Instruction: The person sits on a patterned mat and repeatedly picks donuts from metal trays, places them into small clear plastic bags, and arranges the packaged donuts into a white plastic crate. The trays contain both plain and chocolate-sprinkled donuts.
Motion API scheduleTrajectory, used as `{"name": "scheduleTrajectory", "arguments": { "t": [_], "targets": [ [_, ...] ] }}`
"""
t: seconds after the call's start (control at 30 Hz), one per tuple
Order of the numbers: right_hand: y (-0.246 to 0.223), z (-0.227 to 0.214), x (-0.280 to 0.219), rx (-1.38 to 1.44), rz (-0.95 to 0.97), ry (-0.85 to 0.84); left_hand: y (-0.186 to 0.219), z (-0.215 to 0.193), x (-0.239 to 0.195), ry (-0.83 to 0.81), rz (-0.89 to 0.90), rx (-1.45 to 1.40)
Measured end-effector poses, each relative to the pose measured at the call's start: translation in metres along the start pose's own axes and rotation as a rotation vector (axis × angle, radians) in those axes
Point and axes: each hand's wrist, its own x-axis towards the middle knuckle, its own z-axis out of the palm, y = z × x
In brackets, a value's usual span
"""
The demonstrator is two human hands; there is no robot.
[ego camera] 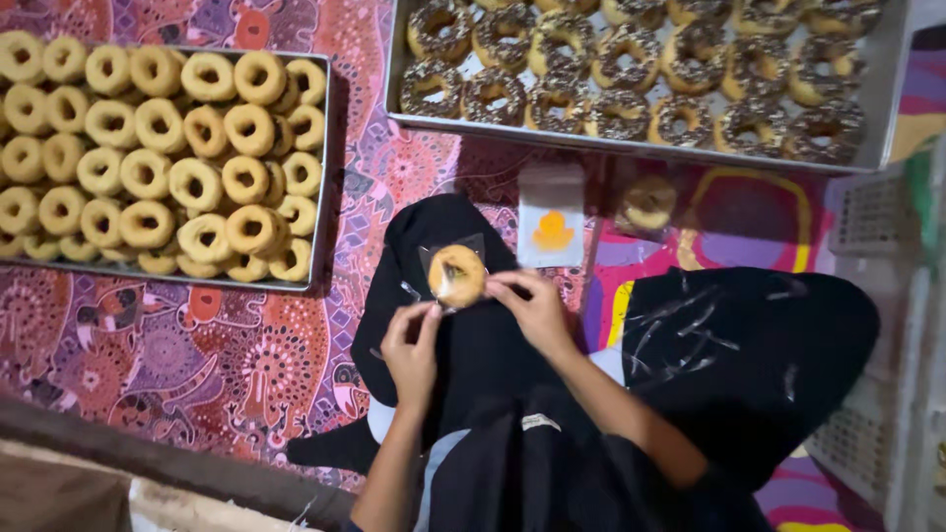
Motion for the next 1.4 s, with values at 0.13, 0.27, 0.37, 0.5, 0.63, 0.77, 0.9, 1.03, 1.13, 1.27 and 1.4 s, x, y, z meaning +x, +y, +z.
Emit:
{"name": "scheduleTrajectory", "arguments": {
  "t": [0.13, 0.27, 0.37, 0.5, 0.63, 0.77, 0.9, 1.03, 1.13, 1.27, 1.4],
  "targets": [
    [0.051, 0.012, -0.008, 0.223, 0.315, 0.035, -0.037, -0.012, -0.006, -0.026, -0.194, -0.016],
    [0.060, -0.003, 0.002, 0.424, 0.307, -0.031, -0.024, -0.007, 0.017, -0.295, -0.378, -0.114],
    [0.069, -0.037, -0.006, 0.504, 0.428, 0.002, -0.001, 0.004, 0.014, -0.566, -0.338, 0.011],
    [0.099, -0.138, 0.037, 0.481, 0.127, 0.499, 0.016, 0.057, 0.039, -0.720, -0.095, -0.024],
    [0.125, -0.207, 0.080, 0.003, 0.089, 0.785, -0.002, 0.123, 0.090, -0.784, 0.031, 0.281],
    [0.103, -0.190, 0.092, -1.197, -0.054, 0.946, -0.032, 0.195, 0.136, -0.793, 0.201, 1.134],
    [0.090, -0.115, 0.135, -0.763, 0.234, 0.117, -0.065, 0.221, 0.149, -0.735, 0.295, 1.279],
    [0.132, -0.067, 0.192, -1.056, -0.196, -0.189, -0.092, 0.222, 0.149, -0.841, 0.251, 1.387],
    [0.152, -0.060, 0.230, -1.043, 0.051, -0.504, -0.100, 0.226, 0.155, -0.923, 0.140, 1.410],
    [0.127, -0.066, 0.216, -0.851, 0.251, -0.926, -0.085, 0.216, 0.147, -0.901, 0.171, 1.294],
    [0.025, -0.083, 0.145, -0.786, -0.093, -0.203, -0.053, 0.175, 0.125, -0.208, 0.406, 0.541]
  ]
}}
